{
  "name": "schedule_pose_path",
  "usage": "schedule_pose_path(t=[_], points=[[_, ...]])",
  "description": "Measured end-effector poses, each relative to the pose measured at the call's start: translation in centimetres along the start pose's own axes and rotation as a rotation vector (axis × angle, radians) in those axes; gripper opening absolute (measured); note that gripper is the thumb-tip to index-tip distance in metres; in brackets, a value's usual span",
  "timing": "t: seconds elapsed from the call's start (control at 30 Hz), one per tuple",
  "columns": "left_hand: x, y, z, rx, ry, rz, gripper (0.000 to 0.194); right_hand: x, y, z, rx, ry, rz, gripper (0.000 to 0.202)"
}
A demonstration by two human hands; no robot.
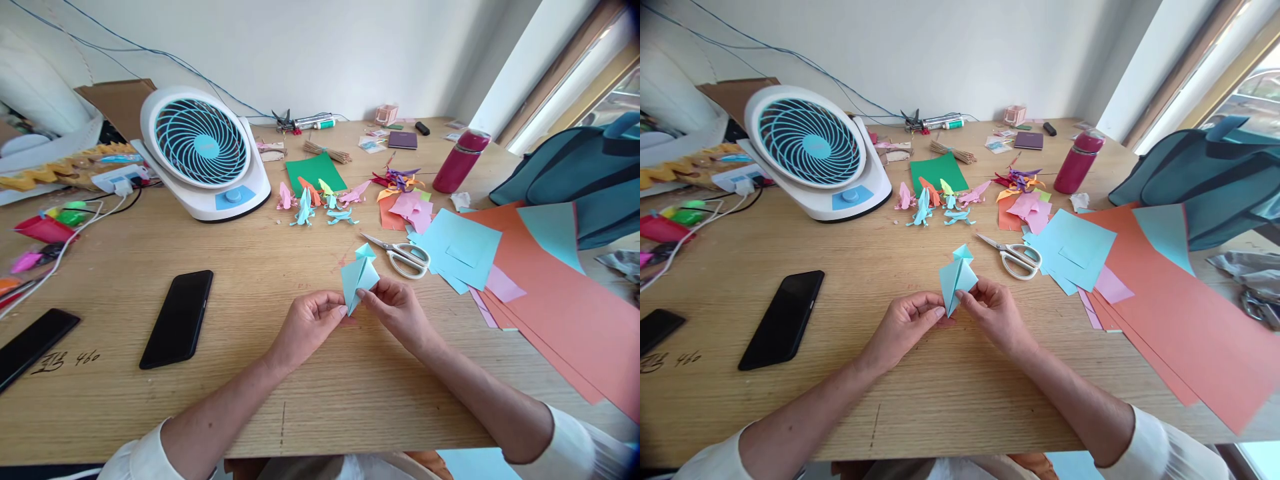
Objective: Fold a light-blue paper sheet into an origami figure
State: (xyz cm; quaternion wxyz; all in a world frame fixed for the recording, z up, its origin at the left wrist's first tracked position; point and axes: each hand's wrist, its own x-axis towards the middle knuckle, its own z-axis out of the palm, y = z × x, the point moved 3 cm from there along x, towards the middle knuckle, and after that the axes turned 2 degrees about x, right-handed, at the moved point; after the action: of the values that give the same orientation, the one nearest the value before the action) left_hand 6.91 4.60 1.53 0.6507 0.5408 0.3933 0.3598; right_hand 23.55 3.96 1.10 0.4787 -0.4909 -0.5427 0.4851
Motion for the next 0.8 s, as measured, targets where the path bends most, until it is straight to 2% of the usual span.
schedule_pose_path(t=[0.23,0.43,0.57,0.67,0.8], points=[[0.0,-0.6,-0.2,0.04,0.023,-0.043,0.026,-0.3,-0.9,0.9,0.077,-0.048,0.013,0.039],[-0.4,-0.8,0.3,0.141,-0.058,-0.122,0.019,-0.1,-1.3,0.4,0.149,-0.012,0.032,0.035],[-0.4,-0.9,0.1,0.336,-0.019,-0.044,0.018,-0.2,-0.8,0.5,0.184,-0.051,0.074,0.038],[-0.4,-0.8,-0.1,0.48,0.019,0.025,0.02,-0.1,-0.7,0.4,0.149,-0.065,0.094,0.039],[-0.5,-0.9,0.2,0.483,-0.021,0.003,0.02,0.4,-0.5,-0.1,-0.037,-0.034,0.009,0.036]])
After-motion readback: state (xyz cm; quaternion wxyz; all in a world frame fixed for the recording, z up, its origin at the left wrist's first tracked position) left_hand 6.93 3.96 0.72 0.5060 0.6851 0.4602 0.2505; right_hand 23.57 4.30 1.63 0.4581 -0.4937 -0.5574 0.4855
